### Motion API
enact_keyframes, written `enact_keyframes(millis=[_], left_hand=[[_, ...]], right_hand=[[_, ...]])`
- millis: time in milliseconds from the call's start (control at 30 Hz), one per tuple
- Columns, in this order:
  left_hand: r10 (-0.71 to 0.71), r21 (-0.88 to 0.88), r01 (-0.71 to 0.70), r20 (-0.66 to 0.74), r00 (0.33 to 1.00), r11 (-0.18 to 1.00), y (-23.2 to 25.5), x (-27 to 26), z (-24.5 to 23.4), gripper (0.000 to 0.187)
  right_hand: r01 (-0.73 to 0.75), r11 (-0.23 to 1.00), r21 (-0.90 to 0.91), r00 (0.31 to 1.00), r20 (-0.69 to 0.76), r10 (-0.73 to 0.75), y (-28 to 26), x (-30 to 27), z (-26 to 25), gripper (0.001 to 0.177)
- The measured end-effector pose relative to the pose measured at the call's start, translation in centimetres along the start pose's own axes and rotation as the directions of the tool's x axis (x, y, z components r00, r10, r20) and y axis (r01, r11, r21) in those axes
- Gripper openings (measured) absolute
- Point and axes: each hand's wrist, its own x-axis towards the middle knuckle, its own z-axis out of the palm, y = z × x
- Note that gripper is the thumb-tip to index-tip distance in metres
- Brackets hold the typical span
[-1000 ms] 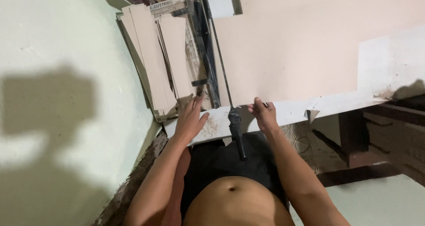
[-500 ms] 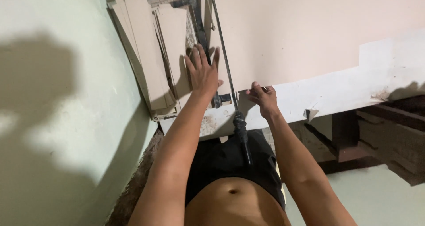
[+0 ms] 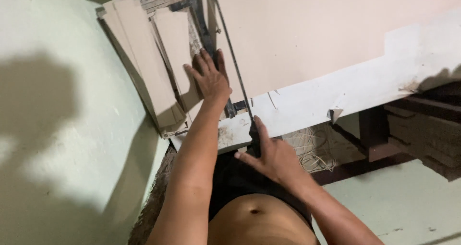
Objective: The person uses a manual paper cutter to slice a large sheet of cardboard into smaller strips. They repeatedly align the cardboard against the machine's guide, press down the cutting lever, and remove the cut pieces.
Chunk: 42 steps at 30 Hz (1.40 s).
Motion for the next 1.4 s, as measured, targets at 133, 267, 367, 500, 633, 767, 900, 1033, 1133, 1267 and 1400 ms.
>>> enact_keyframes(millis=[133, 267, 367, 500, 633, 767, 900, 1033, 1133, 1267, 1400], left_hand=[[0.0, 0.018, 0.0, 0.043, 0.999, 1.0, -1.1, 0.0, 0.9, 0.115], [-0.019, 0.108, 0.02, -0.01, 1.0, 0.994, -1.2, -1.3, 0.0, 0.101], [0.02, 0.026, -0.021, 0.023, 1.0, 0.999, -1.2, 0.0, 1.3, 0.114], [0.0, 0.024, -0.001, 0.025, 1.0, 1.0, -0.9, -0.3, 1.0, 0.115], [0.002, -0.019, -0.001, 0.038, 0.999, 1.0, -1.1, 0.5, 1.1, 0.115], [0.031, -0.037, -0.029, 0.05, 0.998, 0.999, -1.2, 0.0, 1.0, 0.119], [0.134, 0.148, -0.124, -0.064, 0.989, 0.981, -0.7, -1.9, 0.5, 0.092], [0.379, 0.118, -0.375, -0.017, 0.925, 0.919, -1.2, -3.5, 1.2, 0.047], [0.559, 0.084, -0.56, 0.034, 0.828, 0.824, -2.4, -4.8, 3.1, 0.028], [0.698, 0.449, -0.657, 0.097, 0.709, 0.605, -7.0, -5.6, 4.8, 0.022], [0.661, 0.402, -0.638, 0.101, 0.744, 0.657, -10.8, -4.1, 3.8, 0.026]], right_hand=[[0.029, 0.99, -0.136, 0.997, -0.071, -0.039, 1.5, 0.5, 4.2, 0.09], [0.032, 0.983, -0.179, 0.993, -0.11, -0.053, 1.2, 0.4, 4.9, 0.084], [0.016, 0.986, -0.165, 0.995, -0.099, -0.033, 0.8, -0.4, 4.6, 0.079], [0.019, 0.97, -0.243, 0.984, -0.169, -0.062, 5.0, 3.8, 9.7, 0.08], [0.007, 0.952, -0.306, 0.971, -0.225, -0.08, 13.0, 13.8, 17.2, 0.086], [-0.013, 0.995, -0.099, 0.972, -0.235, -0.011, 9.7, 9.1, 13.4, 0.08], [-0.032, 0.967, 0.252, 0.985, -0.155, 0.073, 2.6, -1.5, 3.0, 0.1], [-0.004, 0.88, 0.474, 0.985, -0.148, 0.084, 6.4, 3.6, 2.6, 0.09], [0.066, 0.613, 0.787, 0.93, -0.272, 0.249, 16.2, 14.7, 4.3, 0.087], [0.168, 0.035, 0.985, 0.915, -0.169, 0.365, 21.3, 22.4, 3.9, 0.104], [0.295, -0.056, 0.954, 0.917, -0.266, 0.297, 24.3, 21.4, 6.4, 0.039]])
